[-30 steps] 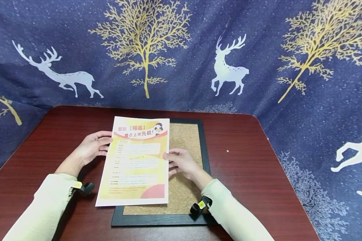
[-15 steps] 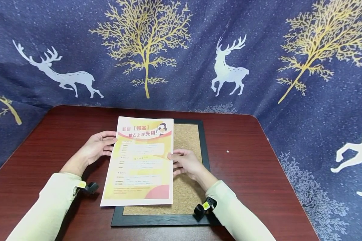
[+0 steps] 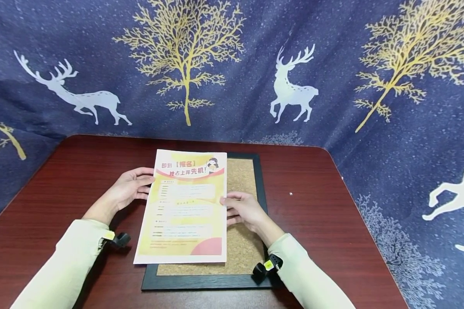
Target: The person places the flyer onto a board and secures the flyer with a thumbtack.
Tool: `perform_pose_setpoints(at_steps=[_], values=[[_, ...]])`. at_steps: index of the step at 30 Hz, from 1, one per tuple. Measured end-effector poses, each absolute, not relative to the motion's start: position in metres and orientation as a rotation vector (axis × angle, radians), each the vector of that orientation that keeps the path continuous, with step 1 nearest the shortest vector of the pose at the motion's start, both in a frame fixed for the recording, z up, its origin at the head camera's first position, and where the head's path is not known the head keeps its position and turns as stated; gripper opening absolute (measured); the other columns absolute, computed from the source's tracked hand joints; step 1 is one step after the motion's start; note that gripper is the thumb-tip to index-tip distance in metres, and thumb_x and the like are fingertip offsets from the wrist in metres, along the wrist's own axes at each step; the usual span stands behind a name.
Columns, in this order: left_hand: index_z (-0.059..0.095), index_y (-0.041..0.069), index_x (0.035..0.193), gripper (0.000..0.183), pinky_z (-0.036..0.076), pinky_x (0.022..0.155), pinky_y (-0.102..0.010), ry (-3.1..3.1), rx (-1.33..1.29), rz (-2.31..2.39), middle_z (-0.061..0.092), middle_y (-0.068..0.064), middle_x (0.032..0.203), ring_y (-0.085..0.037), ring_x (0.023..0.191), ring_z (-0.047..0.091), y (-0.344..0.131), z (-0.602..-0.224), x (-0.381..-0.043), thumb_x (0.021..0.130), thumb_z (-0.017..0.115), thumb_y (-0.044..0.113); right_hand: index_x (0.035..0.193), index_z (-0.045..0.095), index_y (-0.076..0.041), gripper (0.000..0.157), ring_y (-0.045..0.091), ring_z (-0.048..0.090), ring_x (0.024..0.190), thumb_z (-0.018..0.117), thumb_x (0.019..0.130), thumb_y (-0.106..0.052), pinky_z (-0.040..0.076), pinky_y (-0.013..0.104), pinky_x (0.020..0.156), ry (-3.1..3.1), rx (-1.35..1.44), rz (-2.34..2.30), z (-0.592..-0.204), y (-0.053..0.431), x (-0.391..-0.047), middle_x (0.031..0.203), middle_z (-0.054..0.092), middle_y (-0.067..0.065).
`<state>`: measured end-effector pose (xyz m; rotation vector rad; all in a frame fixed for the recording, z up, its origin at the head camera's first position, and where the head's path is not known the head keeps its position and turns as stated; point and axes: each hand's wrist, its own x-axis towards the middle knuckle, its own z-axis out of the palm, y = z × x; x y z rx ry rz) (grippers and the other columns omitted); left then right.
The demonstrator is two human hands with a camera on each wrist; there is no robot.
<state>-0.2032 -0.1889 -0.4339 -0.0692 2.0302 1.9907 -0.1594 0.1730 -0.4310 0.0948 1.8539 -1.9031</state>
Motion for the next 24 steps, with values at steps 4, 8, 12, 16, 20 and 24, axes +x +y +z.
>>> perform_pose_setpoints(at_steps=[4,8,12,16,20,24], values=[[0.046,-0.005,0.141,0.046,0.061,0.068,-0.037,2.033,-0.058,1.98,0.073,-0.008,0.104,-0.022,0.077,0.073,-0.186,-0.436,-0.205,0.099,0.06,0.006,0.124,0.063,0.004,0.035,0.026,0.074,0.08,0.069,0.094,-0.014,0.061,0.045,0.07,1.857,0.113,-1.914,-0.431,0.176,-0.159,0.092,0.074,0.014],[0.045,-0.005,0.141,0.045,0.061,0.068,-0.037,2.029,-0.064,1.97,0.073,-0.01,0.104,-0.023,0.076,0.073,-0.181,-0.436,-0.206,0.099,0.059,0.006,0.12,0.065,0.004,0.031,0.026,0.074,0.079,0.069,0.094,-0.013,0.061,0.044,0.068,1.852,0.115,-1.924,-0.431,0.18,-0.158,0.091,0.074,0.014],[0.045,-0.004,0.141,0.045,0.061,0.068,-0.037,2.022,-0.07,1.966,0.072,-0.014,0.109,-0.023,0.078,0.073,-0.177,-0.435,-0.206,0.1,0.059,0.007,0.118,0.066,0.003,0.03,0.027,0.074,0.079,0.07,0.094,-0.014,0.061,0.044,0.068,1.868,0.115,-1.919,-0.433,0.184,-0.157,0.091,0.074,0.014],[0.044,-0.005,0.142,0.046,0.061,0.068,-0.036,2.014,-0.058,1.964,0.071,-0.016,0.113,-0.022,0.078,0.073,-0.173,-0.434,-0.206,0.1,0.059,0.007,0.121,0.064,0.005,0.034,0.028,0.074,0.08,0.07,0.094,-0.015,0.061,0.045,0.069,1.883,0.122,-1.906,-0.434,0.189,-0.157,0.094,0.074,0.016],[0.045,-0.005,0.141,0.045,0.061,0.067,-0.036,2.008,-0.04,1.97,0.071,-0.015,0.111,-0.021,0.077,0.073,-0.168,-0.434,-0.207,0.1,0.059,0.007,0.125,0.062,0.006,0.04,0.028,0.074,0.081,0.072,0.093,-0.016,0.062,0.043,0.069,1.896,0.132,-1.894,-0.435,0.195,-0.158,0.096,0.074,0.018],[0.046,-0.005,0.14,0.043,0.061,0.067,-0.036,2.008,-0.034,1.973,0.071,-0.014,0.109,-0.02,0.076,0.072,-0.163,-0.434,-0.208,0.1,0.058,0.006,0.126,0.062,0.007,0.04,0.028,0.074,0.081,0.072,0.093,-0.015,0.062,0.042,0.068,1.882,0.139,-1.903,-0.433,0.199,-0.158,0.096,0.074,0.017]])
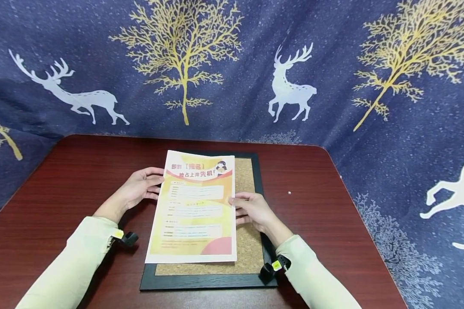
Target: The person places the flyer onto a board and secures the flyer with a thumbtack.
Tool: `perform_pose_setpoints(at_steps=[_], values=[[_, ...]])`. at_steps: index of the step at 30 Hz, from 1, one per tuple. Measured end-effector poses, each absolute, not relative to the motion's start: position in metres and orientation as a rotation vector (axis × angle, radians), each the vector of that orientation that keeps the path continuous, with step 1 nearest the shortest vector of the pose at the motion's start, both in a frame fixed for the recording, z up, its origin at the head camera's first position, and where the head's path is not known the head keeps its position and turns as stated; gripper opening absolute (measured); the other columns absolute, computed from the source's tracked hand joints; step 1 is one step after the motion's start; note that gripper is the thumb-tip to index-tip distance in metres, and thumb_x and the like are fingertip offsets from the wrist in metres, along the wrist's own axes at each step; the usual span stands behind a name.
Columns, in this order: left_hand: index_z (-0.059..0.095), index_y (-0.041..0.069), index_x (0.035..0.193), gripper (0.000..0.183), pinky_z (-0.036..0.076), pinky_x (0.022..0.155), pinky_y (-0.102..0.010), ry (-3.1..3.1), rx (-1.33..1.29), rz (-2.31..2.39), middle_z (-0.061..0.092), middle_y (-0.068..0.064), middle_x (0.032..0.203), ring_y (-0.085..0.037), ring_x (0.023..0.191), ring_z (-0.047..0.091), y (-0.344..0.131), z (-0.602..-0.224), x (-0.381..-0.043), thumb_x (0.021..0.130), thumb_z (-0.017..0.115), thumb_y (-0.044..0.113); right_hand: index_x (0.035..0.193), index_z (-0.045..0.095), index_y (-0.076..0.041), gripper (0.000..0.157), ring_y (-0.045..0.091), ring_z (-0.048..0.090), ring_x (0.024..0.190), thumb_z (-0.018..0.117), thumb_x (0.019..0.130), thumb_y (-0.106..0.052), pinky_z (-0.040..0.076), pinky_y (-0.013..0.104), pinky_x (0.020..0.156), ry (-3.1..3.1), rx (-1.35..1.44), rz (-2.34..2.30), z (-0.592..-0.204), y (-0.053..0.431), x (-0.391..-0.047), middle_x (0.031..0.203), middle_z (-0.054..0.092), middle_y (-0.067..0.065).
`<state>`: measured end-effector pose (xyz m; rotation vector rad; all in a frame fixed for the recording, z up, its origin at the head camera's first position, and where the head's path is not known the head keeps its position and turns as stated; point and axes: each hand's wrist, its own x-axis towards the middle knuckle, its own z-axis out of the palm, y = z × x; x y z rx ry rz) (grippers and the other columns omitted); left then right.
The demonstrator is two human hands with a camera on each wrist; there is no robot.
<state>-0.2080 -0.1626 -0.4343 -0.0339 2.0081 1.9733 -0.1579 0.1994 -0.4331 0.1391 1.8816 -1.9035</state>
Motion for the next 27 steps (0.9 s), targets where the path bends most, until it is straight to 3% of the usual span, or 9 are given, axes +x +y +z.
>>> perform_pose_setpoints(at_steps=[10,27], values=[[0.05,0.0,0.139,0.04,0.061,0.07,-0.04,2.033,-0.061,1.951,0.067,-0.023,0.121,-0.025,0.081,0.073,-0.154,-0.438,-0.212,0.101,0.058,0.007,0.124,0.064,0.007,0.039,0.025,0.074,0.079,0.073,0.091,-0.013,0.062,0.038,0.064,1.895,0.157,-1.904,-0.429,0.208,-0.158,0.093,0.075,0.015],[0.05,-0.001,0.137,0.039,0.062,0.067,-0.039,2.02,-0.039,1.945,0.067,-0.023,0.12,-0.024,0.078,0.072,-0.135,-0.439,-0.216,0.1,0.059,0.007,0.114,0.067,0.005,0.03,0.024,0.074,0.075,0.073,0.091,-0.012,0.061,0.032,0.059,1.969,0.165,-1.871,-0.426,0.227,-0.158,0.091,0.075,0.013]])
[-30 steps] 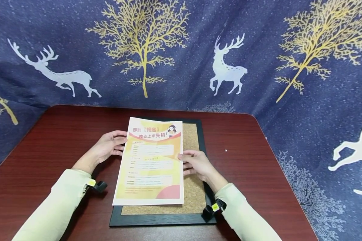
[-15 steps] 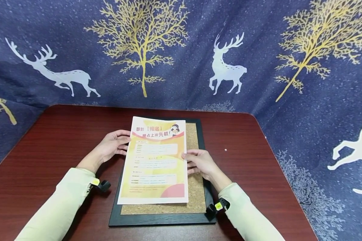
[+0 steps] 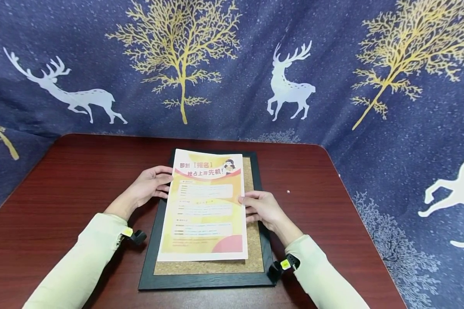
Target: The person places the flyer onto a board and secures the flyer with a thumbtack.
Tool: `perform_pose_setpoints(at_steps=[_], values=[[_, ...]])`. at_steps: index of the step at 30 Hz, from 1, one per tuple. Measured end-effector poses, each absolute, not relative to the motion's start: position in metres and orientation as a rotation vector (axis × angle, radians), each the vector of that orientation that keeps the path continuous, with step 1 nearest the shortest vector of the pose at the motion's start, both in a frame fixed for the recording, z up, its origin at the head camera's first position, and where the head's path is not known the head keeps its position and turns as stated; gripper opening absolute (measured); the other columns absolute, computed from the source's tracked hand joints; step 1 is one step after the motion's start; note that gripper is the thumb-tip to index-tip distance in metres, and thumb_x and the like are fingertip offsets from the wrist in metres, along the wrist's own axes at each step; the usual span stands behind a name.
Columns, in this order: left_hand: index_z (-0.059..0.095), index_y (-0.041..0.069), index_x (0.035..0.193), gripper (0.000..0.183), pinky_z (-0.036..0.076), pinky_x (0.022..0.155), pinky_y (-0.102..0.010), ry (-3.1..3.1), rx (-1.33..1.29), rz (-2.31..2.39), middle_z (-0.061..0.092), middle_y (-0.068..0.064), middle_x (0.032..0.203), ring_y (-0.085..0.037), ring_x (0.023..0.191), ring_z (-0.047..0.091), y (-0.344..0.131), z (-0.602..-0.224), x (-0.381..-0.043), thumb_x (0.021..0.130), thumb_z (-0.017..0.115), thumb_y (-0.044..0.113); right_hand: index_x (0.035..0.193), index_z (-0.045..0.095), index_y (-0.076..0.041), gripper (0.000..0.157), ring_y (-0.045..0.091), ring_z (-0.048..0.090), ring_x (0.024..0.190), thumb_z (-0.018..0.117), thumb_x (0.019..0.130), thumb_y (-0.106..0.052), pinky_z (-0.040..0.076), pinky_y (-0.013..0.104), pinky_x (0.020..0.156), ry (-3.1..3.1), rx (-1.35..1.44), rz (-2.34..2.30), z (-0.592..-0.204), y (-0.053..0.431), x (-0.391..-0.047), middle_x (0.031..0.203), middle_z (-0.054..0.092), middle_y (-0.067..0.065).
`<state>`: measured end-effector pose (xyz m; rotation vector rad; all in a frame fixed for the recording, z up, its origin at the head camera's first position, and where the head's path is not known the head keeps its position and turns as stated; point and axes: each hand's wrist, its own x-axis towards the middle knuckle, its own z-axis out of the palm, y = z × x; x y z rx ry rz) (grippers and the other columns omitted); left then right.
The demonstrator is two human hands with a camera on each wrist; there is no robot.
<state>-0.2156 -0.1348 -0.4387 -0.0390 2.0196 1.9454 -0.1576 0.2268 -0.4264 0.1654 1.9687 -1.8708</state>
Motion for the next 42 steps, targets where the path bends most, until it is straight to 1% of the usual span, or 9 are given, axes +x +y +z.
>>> perform_pose_setpoints(at_steps=[4,8,16,26,30,37,42], values=[[0.05,-0.003,0.137,0.04,0.061,0.065,-0.037,1.984,-0.031,1.97,0.069,-0.02,0.113,-0.022,0.073,0.071,-0.131,-0.438,-0.216,0.1,0.059,0.006,0.116,0.065,0.007,0.033,0.024,0.074,0.075,0.074,0.091,-0.013,0.06,0.032,0.059,2.004,0.169,-1.852,-0.427,0.231,-0.157,0.091,0.075,0.013],[0.049,-0.003,0.137,0.039,0.061,0.064,-0.037,1.969,-0.028,1.974,0.07,-0.018,0.109,-0.021,0.071,0.07,-0.127,-0.438,-0.217,0.1,0.059,0.005,0.116,0.065,0.007,0.033,0.023,0.074,0.075,0.074,0.091,-0.013,0.061,0.033,0.06,2.031,0.184,-1.84,-0.429,0.234,-0.156,0.091,0.075,0.012],[0.049,-0.002,0.138,0.039,0.061,0.065,-0.038,1.99,-0.021,1.946,0.066,-0.024,0.117,-0.023,0.074,0.071,-0.119,-0.432,-0.216,0.1,0.058,0.006,0.119,0.064,0.01,0.036,0.021,0.074,0.074,0.073,0.091,-0.012,0.061,0.034,0.06,2.063,0.181,-1.853,-0.429,0.242,-0.154,0.094,0.075,0.01],[0.051,-0.002,0.135,0.035,0.061,0.063,-0.034,1.995,-0.013,1.929,0.067,-0.022,0.116,-0.021,0.071,0.07,-0.11,-0.428,-0.213,0.101,0.056,0.005,0.119,0.063,0.011,0.036,0.021,0.073,0.077,0.072,0.092,-0.012,0.061,0.036,0.062,2.112,0.177,-1.826,-0.427,0.247,-0.151,0.094,0.074,0.01],[0.052,-0.001,0.134,0.034,0.061,0.064,-0.034,1.979,-0.022,1.93,0.068,-0.021,0.115,-0.022,0.071,0.07,-0.108,-0.429,-0.211,0.101,0.056,0.005,0.119,0.062,0.012,0.036,0.023,0.074,0.077,0.071,0.092,-0.01,0.061,0.038,0.062,2.116,0.185,-1.829,-0.428,0.25,-0.15,0.092,0.074,0.011],[0.051,-0.002,0.134,0.034,0.061,0.067,-0.036,2.001,-0.023,1.902,0.066,-0.023,0.12,-0.024,0.075,0.071,-0.107,-0.426,-0.208,0.102,0.056,0.006,0.121,0.061,0.014,0.037,0.025,0.074,0.079,0.07,0.092,-0.008,0.061,0.043,0.065,2.106,0.163,-1.843,-0.429,0.252,-0.151,0.094,0.074,0.014],[0.05,-0.002,0.134,0.034,0.062,0.067,-0.037,2.003,-0.033,1.887,0.067,-0.023,0.116,-0.024,0.075,0.072,-0.106,-0.425,-0.209,0.101,0.055,0.005,0.122,0.061,0.014,0.037,0.024,0.074,0.08,0.069,0.092,-0.007,0.062,0.041,0.066,2.118,0.169,-1.838,-0.427,0.252,-0.151,0.096,0.074,0.014]])
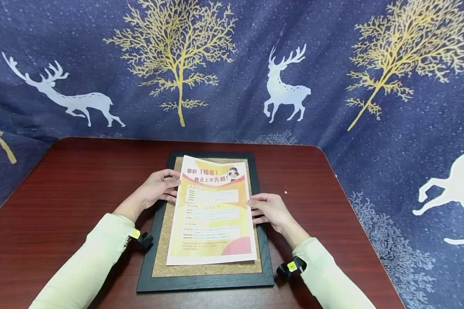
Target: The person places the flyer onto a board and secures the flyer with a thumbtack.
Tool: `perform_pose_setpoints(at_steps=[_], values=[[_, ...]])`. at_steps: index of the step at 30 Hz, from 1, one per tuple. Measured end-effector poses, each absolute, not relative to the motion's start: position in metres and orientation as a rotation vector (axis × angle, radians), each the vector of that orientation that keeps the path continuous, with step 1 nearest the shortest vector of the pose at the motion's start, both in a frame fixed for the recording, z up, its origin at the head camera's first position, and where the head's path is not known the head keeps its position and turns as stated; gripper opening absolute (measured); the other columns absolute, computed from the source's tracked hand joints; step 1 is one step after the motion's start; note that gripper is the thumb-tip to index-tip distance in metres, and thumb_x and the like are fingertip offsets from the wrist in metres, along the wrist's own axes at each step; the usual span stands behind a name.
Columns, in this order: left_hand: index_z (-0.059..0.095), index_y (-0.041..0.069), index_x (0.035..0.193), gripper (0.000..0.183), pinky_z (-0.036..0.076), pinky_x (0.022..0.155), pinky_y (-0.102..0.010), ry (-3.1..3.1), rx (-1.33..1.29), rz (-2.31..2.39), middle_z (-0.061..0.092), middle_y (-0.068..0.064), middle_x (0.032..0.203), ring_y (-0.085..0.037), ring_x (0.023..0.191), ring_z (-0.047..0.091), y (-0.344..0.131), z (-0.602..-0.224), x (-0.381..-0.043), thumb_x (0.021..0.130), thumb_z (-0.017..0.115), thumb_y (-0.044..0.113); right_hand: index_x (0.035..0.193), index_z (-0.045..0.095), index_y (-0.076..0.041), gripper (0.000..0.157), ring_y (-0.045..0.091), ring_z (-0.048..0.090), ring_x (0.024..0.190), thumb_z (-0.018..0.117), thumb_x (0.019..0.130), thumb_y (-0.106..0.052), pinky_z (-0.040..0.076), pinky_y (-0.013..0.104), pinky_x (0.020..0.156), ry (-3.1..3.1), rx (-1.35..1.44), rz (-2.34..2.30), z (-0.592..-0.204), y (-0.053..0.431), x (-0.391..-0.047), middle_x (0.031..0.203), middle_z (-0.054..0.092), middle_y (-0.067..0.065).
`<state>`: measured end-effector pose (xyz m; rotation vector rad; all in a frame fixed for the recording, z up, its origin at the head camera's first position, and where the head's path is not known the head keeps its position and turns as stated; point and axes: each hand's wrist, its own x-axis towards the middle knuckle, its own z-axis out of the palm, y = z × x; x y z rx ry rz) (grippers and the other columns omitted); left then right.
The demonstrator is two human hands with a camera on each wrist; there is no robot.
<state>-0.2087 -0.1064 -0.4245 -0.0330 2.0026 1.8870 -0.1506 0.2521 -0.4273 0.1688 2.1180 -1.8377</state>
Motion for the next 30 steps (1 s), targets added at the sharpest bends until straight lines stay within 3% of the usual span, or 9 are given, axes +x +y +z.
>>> perform_pose_setpoints(at_steps=[30], values=[[0.048,-0.003,0.136,0.037,0.062,0.07,-0.042,2.023,-0.066,1.866,0.064,-0.026,0.118,-0.029,0.077,0.072,-0.1094,-0.4256,-0.2091,0.1,0.057,0.004,0.125,0.06,0.014,0.038,0.026,0.074,0.083,0.068,0.093,-0.006,0.061,0.043,0.069,2.154,0.169,-1.811,-0.4297,0.2532,-0.1515,0.101,0.074,0.018]])
